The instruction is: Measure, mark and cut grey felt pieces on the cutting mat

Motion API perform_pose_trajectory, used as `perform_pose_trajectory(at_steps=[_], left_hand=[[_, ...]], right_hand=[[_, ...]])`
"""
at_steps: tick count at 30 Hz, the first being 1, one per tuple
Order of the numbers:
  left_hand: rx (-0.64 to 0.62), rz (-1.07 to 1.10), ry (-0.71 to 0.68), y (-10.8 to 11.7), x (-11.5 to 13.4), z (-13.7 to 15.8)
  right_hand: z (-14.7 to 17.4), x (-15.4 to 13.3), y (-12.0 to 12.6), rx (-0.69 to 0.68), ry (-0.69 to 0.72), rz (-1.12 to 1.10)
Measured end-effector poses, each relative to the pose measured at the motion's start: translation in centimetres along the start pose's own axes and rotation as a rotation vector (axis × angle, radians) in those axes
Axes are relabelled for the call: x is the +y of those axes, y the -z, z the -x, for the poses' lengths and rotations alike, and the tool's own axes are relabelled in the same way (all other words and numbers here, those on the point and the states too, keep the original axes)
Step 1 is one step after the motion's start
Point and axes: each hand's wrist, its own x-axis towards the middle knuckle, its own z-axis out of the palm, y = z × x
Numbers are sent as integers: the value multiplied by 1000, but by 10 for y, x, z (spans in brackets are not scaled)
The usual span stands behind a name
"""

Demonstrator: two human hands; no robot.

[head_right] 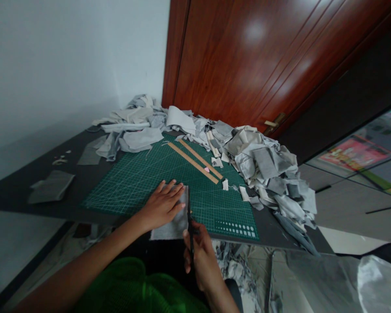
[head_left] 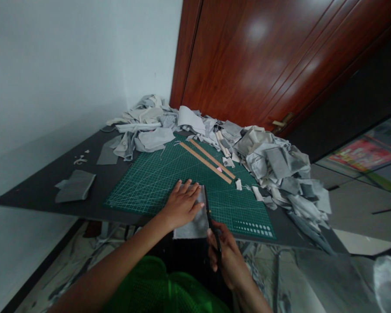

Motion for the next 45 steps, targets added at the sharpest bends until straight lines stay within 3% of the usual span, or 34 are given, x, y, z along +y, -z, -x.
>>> perform_pose_trajectory(at_steps=[24, 30, 34, 38, 40, 43, 45], left_hand=[[-15, 18, 15, 5, 2, 0], [-11, 7, 1, 2, -1, -1], [1, -7, 24, 1, -6, -3], [6, -33, 86, 5, -16, -8], [22, -34, 107, 6, -20, -11], [46, -4, 88, 7, -24, -13], [53, 28, 30, 8, -25, -13]], right_hand=[[-1, 3, -3, 12, 26, -23], [5, 1, -4, 70, -77, -172], [16, 10, 16, 172, -82, -303], [24, 6, 61, 471, 129, -441], [30, 0, 84, 536, 208, -460], [42, -3, 102, 522, 234, -455], [52, 4, 98, 468, 191, -435]])
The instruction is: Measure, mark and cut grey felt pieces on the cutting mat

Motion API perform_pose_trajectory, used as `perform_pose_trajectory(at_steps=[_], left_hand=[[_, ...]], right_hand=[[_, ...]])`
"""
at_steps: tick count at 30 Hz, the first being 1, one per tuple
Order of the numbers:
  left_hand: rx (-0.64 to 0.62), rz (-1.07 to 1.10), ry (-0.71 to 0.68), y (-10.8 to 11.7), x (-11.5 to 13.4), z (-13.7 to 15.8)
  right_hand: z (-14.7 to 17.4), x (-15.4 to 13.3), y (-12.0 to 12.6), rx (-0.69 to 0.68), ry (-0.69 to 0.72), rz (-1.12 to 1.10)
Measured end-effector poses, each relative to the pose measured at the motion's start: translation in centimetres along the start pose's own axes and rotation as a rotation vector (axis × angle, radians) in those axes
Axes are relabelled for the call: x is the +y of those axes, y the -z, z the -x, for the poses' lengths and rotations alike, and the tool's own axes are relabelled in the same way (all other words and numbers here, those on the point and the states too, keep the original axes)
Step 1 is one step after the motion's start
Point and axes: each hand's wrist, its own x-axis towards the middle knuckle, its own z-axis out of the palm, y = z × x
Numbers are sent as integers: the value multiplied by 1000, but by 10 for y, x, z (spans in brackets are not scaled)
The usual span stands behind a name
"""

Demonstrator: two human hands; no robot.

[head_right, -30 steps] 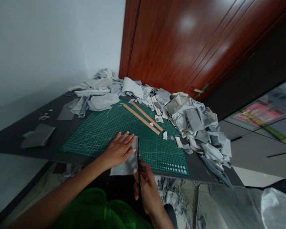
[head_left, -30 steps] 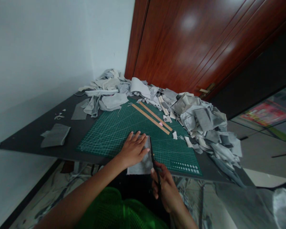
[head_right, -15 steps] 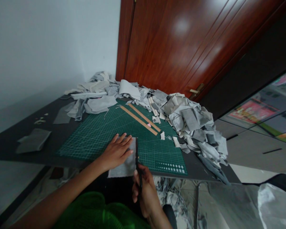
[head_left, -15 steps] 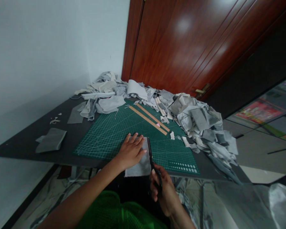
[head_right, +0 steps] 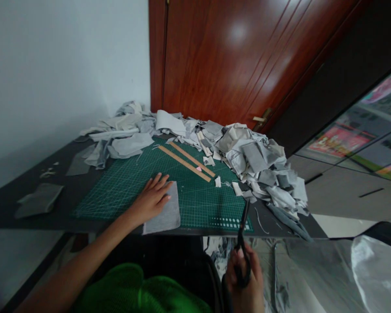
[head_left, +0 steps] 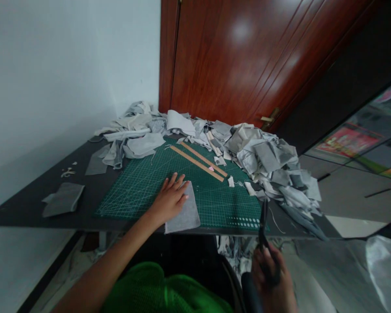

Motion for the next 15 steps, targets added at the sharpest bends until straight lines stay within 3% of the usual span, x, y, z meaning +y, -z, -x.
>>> perform_pose_trajectory(at_steps=[4, 6, 9, 13, 15], left_hand=[[-91, 93, -258, 9, -1, 0], [-134, 106, -308, 13, -1, -1], [-64, 37, -194, 16, 2, -2], [56, -101, 55, 17, 10, -2], [92, -137, 142, 19, 13, -2]], right_hand=[[33, 34, -10, -179, -175, 86], [48, 49, -19, -316, -198, 92], [58, 61, -29, -437, -216, 129], [50, 57, -34, -386, -363, 195], [39, 52, -35, -350, -369, 199]])
